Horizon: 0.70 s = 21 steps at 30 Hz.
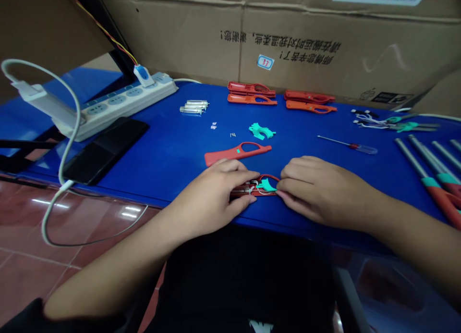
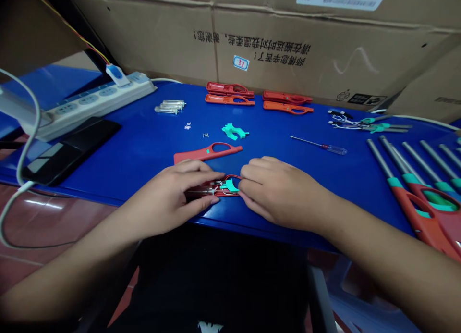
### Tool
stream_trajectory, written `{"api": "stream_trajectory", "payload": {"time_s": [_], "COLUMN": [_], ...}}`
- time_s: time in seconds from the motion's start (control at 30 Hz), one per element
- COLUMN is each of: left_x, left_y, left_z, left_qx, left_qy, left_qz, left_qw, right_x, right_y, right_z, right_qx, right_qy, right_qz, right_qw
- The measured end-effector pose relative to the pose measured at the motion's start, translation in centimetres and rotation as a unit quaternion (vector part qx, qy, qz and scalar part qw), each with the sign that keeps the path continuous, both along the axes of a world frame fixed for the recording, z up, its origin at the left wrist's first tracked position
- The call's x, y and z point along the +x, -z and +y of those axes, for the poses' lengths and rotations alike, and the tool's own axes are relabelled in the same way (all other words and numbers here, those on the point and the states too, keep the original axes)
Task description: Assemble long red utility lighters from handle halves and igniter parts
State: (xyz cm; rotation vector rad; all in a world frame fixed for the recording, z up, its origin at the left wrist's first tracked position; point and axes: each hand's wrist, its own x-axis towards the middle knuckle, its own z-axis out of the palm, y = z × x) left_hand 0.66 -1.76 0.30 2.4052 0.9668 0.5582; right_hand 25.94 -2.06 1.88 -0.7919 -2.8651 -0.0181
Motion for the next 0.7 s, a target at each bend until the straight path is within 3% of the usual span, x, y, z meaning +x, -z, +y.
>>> {"api": "stream_trajectory", "payload": {"time_s": [0.13,0.23,0.33,0.43,0.7], "left_x": [-0.1,-0.1,-0.1,-0.2,-0.3], "left_y": [-0.1,0.1,0.3,0.5,1.0], "left_z": [0.3,0.0,-0.3,-0.3,-0.1], "left_qx": [-0.014,-0.009,0.032,0.083,0.111], "left_qy": [0.012,-0.013,-0.020,0.012,0.025], "left_qz": [-0.015,-0.017,-0.043,-0.061,-0.054], "left_qw": [1.000,1.000,0.998,0.995,0.992], "right_x": [-0.5,-0.6,-0.5,-0.3,-0.4], "right_y": [-0.6,-0.8,-0.8,-0.8,-0.3], "right_z": [0.0,0.1,0.2,0.2,0.4], "right_qx": [0.037,0.051,0.049,0.044,0.044], "right_qy": [-0.025,-0.050,-0.065,-0.074,-0.079], "right_qz": [-0.055,-0.085,-0.089,-0.092,-0.072], "right_qw": [0.998,0.994,0.993,0.992,0.993]}}
